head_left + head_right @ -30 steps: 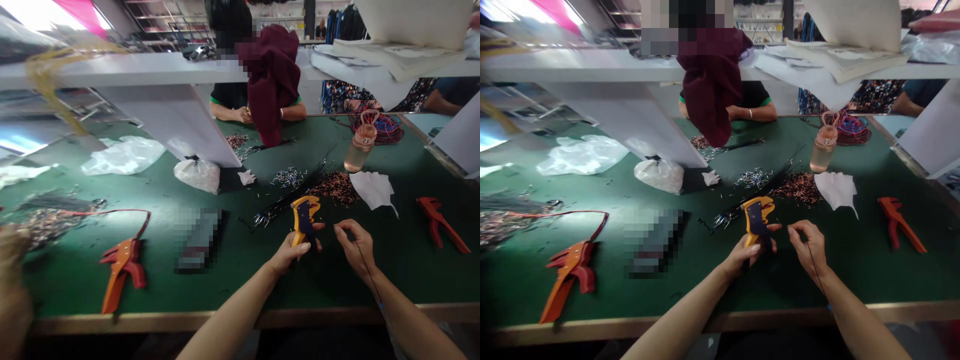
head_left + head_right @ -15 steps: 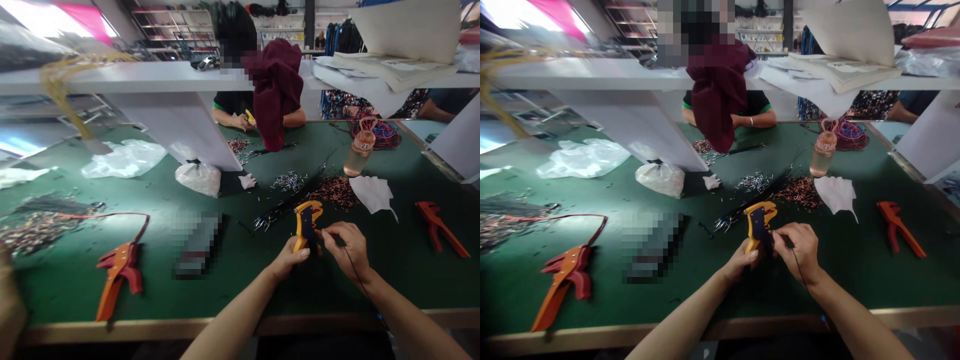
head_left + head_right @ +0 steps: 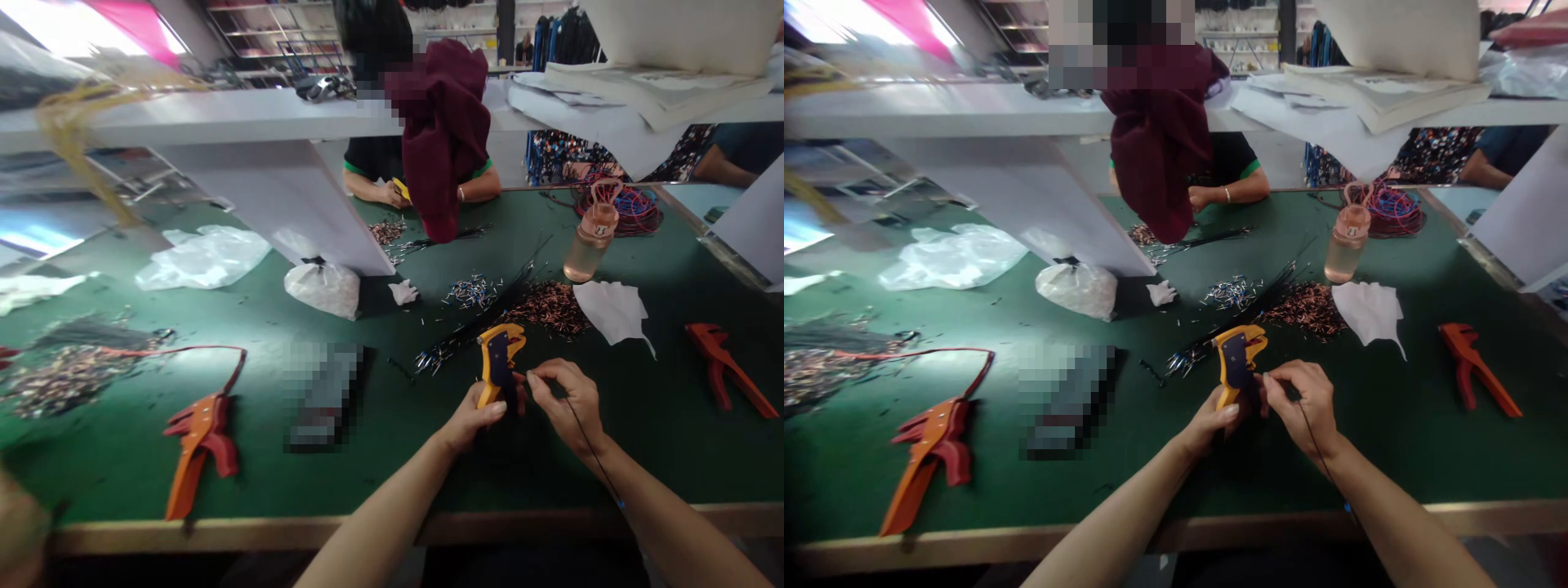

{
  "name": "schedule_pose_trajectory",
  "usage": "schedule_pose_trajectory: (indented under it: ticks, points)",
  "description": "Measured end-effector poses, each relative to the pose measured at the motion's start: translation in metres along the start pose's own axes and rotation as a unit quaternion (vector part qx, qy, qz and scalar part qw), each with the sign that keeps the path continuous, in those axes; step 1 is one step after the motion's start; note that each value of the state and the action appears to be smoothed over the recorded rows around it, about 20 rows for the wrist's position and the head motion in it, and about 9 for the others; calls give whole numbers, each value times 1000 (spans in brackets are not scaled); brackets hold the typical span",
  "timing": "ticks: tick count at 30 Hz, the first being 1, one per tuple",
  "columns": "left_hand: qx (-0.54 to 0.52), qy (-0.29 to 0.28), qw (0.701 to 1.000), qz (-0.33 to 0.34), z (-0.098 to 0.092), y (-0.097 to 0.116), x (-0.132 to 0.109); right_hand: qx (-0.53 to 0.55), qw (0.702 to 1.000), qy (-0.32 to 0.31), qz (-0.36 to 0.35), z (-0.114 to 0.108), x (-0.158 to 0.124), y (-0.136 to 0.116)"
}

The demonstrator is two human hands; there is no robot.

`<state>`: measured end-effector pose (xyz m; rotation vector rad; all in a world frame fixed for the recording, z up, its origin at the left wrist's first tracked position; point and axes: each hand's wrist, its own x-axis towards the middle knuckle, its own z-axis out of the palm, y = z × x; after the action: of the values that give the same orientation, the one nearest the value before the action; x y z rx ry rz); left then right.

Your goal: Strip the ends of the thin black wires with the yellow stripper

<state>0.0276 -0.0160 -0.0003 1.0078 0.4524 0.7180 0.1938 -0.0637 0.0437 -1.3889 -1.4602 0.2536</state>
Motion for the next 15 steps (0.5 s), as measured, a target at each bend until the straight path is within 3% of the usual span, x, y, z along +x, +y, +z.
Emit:
schedule_pose_trajectory:
  ticks: [15]
  points:
    - [19, 24, 999, -15, -2, 2, -2, 69, 994, -34, 81, 1, 1, 3]
